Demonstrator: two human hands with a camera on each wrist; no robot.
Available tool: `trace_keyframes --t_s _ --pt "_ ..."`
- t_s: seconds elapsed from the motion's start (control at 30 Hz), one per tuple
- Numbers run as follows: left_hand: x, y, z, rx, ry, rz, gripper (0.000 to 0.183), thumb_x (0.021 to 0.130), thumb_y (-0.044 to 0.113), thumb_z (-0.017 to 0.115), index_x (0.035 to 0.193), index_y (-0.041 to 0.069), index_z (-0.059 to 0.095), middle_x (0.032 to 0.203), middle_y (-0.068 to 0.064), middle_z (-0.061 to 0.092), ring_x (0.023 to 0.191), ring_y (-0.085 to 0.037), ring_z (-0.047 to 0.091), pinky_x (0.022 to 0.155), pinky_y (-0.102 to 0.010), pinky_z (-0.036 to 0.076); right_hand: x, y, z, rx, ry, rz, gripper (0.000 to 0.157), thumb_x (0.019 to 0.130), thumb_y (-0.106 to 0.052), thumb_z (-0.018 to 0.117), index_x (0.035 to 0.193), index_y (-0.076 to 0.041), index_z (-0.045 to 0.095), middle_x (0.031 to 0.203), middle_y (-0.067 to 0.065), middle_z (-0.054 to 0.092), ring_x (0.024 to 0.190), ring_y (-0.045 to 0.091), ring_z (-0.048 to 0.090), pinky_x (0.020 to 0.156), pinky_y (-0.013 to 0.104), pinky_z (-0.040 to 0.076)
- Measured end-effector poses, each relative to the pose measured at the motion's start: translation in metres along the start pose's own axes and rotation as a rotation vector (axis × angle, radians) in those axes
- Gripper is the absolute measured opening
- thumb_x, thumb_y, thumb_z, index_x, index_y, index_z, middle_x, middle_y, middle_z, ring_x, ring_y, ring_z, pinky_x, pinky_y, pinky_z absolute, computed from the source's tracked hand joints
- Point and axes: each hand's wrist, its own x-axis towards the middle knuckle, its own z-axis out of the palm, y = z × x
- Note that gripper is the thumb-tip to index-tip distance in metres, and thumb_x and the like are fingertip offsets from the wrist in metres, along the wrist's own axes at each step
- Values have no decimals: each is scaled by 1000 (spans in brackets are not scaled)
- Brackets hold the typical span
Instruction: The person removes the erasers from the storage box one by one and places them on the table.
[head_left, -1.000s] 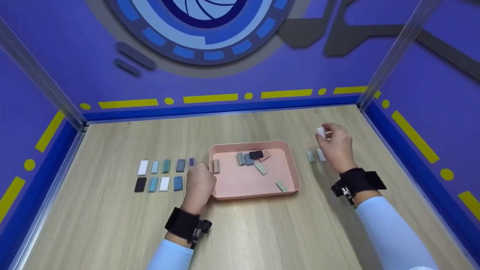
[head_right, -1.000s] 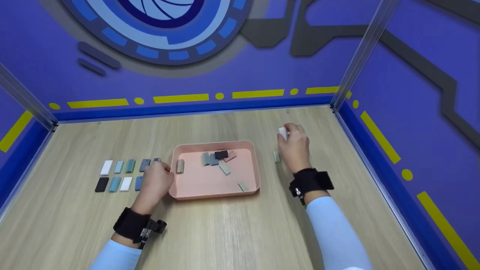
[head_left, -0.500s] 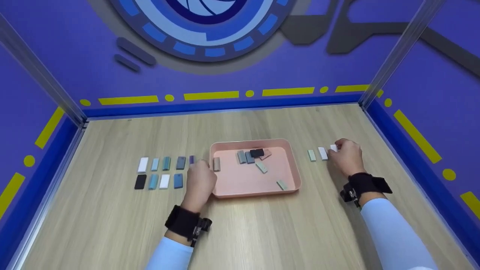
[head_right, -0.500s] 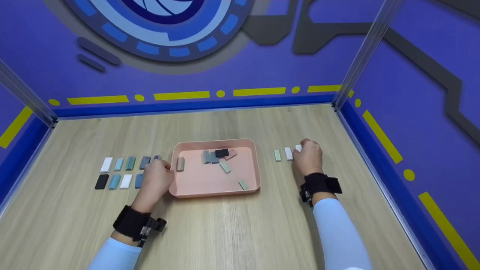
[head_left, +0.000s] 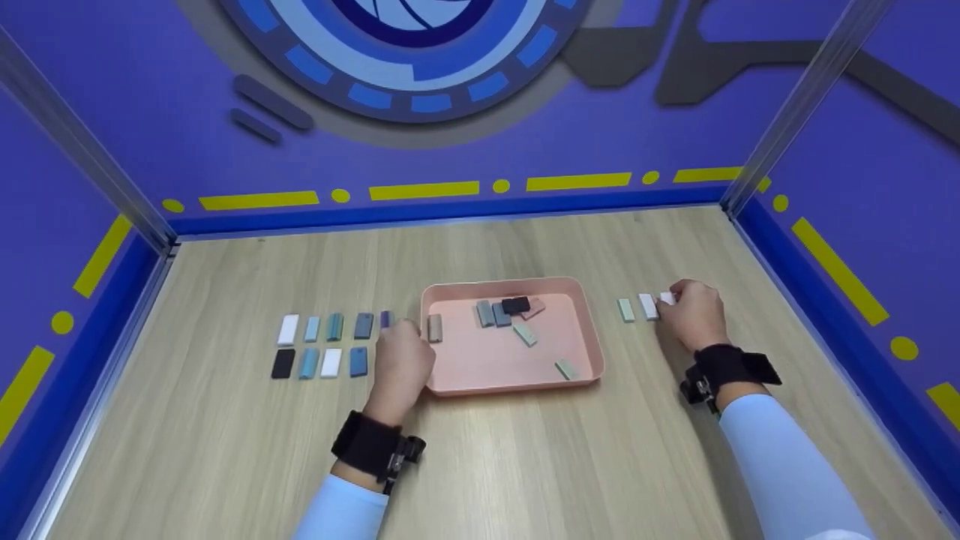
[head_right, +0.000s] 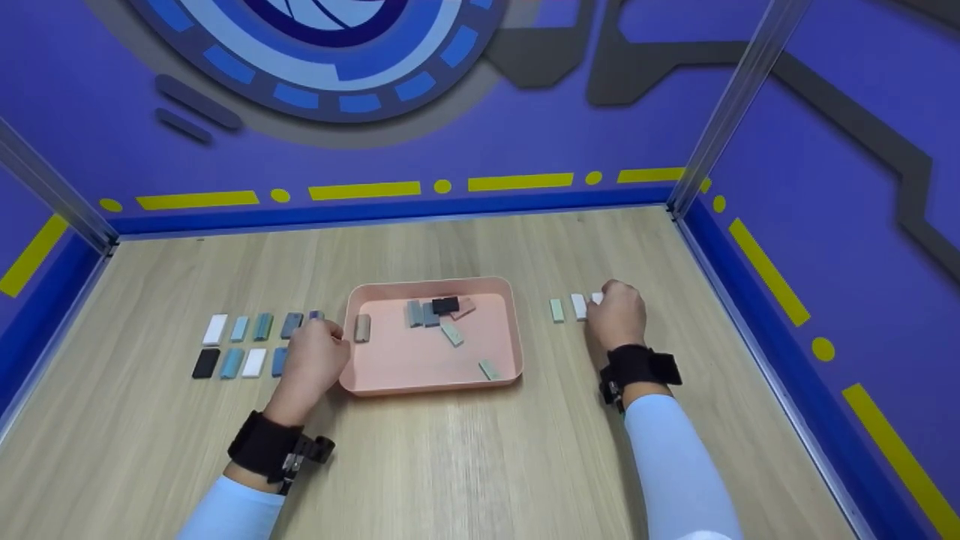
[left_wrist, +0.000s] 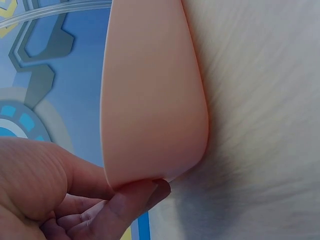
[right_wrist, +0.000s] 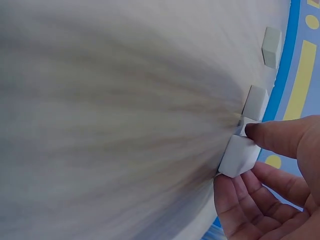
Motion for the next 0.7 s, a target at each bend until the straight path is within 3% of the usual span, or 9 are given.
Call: trace_keyframes --t_s 0.2,0.33,0.5,0.7 --pt "0 -1 0 -6 6 2 16 78 -2 49 66 7 55 65 -2 49 59 -17 44 46 -29 33 -1 -2 -3 4 14 -30 37 80 -16 62 107 10 63 97 26 66 87 36 61 77 49 47" --pt "-1 0 0 -13 -2 -3 17 78 -2 48 66 7 54 65 -2 48 59 -18 44 45 -29 32 -4 -20 -11 30 35 -66 44 82 -17 62 116 9 58 110 29 61 93 39 59 84 52 45" --pt "-1 1 -1 -3 -3 -12 17 78 -2 48 66 7 55 65 -4 51 59 -18 46 46 -29 34 -13 -68 -19 69 46 -142 60 79 -23 69 129 2 49 129 27 50 117 40 49 95 52 41" --pt "0 2 -1 3 -4 -19 18 78 -3 48 64 8 53 64 -3 47 58 -18 43 45 -29 32 -40 -134 -20 62 -74 -221 81 73 -34 77 140 -11 38 144 21 31 131 40 32 101 55 37"
